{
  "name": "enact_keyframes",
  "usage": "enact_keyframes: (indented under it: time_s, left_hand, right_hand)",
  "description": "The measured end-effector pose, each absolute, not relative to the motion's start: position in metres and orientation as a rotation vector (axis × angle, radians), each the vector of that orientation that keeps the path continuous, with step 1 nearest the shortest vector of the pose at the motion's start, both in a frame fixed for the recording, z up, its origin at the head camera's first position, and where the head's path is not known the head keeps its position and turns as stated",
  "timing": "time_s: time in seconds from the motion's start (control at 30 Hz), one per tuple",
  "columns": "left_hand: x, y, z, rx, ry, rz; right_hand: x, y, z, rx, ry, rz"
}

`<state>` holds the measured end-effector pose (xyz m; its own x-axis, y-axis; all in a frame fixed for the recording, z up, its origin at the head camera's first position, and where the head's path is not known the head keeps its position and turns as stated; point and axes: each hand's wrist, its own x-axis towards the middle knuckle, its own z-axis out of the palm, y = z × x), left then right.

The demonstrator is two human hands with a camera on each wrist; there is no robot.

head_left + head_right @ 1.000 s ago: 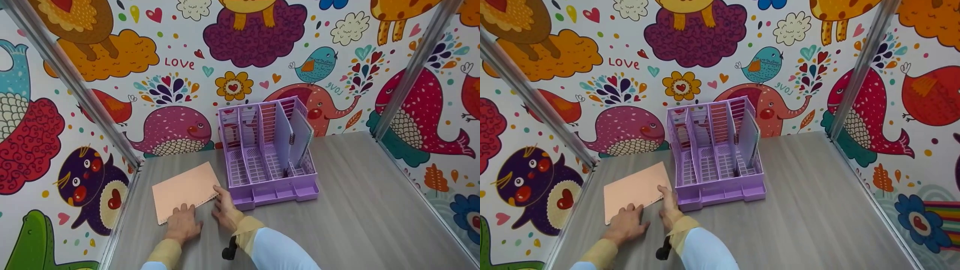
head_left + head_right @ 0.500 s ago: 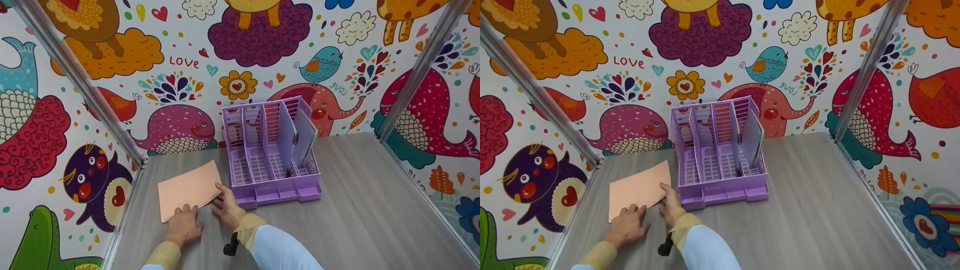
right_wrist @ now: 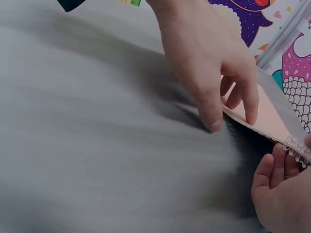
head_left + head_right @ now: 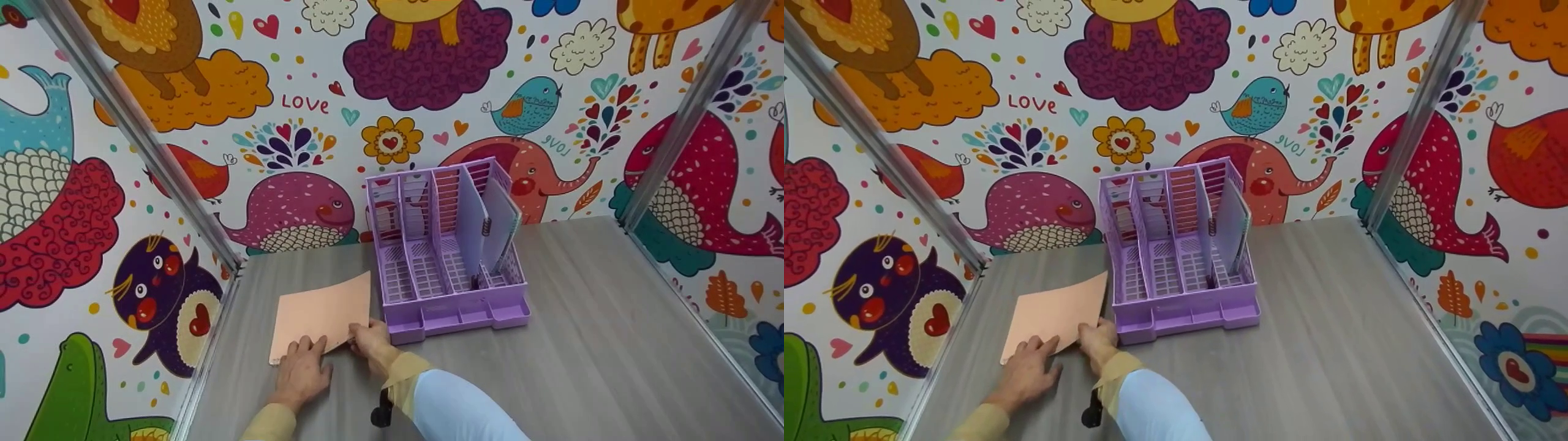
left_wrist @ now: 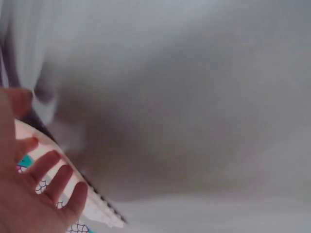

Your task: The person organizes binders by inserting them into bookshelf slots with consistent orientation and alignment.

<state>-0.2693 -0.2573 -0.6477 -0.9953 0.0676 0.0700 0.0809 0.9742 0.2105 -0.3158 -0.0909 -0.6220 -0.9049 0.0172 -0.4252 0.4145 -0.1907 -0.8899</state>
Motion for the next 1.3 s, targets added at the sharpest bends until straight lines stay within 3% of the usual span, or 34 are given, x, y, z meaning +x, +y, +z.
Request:
enact_keyframes:
  time_s: [0.47, 0.73, 0.9, 1.13, 1.3]
  left_hand:
    - [-0.295, -0.259, -0.670, 0.221, -2.928, -0.235]
    - [-0.301, -0.252, -0.662, 0.245, -2.941, -0.123]
    - [-0.299, -0.244, -0.658, 0.238, -2.875, -0.230]
    - [-0.303, -0.231, -0.653, 0.096, -2.592, -0.364]
    - [-0.304, -0.221, -0.646, 0.079, -2.540, -0.452]
  right_hand:
    - [-0.316, -0.096, -0.613, 0.462, 1.943, -2.174]
    - [-0.357, -0.112, -0.673, 0.422, 2.310, -2.110]
    - [-0.365, -0.116, -0.680, 0.325, 2.432, -2.197]
    - [-0.324, -0.102, -0.578, 0.294, 2.432, -2.356]
    - [-0.324, -0.103, -0.563, 0.161, 2.491, -2.352]
